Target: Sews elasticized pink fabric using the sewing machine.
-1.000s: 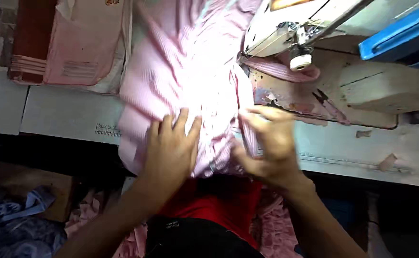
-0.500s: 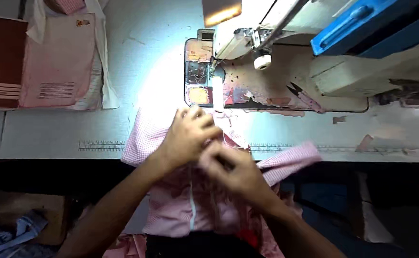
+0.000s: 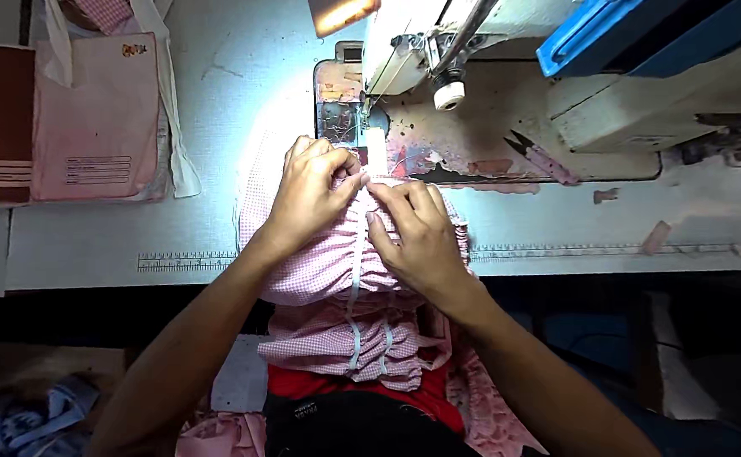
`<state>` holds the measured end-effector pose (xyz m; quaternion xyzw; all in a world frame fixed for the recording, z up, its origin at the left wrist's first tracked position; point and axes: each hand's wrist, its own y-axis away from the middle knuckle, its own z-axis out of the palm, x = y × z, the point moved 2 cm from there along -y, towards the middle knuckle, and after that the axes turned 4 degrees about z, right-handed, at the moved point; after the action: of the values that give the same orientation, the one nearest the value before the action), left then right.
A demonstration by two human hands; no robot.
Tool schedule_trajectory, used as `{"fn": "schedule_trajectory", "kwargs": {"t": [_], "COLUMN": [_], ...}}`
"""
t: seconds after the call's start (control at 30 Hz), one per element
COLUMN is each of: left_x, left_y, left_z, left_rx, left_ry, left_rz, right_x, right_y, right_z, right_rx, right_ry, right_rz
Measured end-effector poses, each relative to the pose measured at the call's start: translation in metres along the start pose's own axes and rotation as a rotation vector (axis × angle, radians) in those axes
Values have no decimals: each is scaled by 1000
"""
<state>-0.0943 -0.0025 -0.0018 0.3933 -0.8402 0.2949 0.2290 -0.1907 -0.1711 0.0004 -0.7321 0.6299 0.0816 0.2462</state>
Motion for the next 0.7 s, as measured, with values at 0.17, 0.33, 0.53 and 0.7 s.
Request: {"fn": "schedule_trajectory", "kwargs": {"t": [0.17,0.33,0.53,0.7], "left_x": [-1,3,10,9], "left_y": [-3,12,23,14], "left_z": [1,-2,1,4], "left_rx": [76,12,-37,-43], "left_ry": [-34,-119,-305,-417], "left_rz": [2,133,156,135], "right_x": [3,6,8,13], "right_y": [-11,-12,-11,-22], "right_z": [3,3,2,2], "right_rx": [-44,-70,-70,-91], "right_ry": [74,46,23,61], "right_rz": [-58,-99,-138,-155]}}
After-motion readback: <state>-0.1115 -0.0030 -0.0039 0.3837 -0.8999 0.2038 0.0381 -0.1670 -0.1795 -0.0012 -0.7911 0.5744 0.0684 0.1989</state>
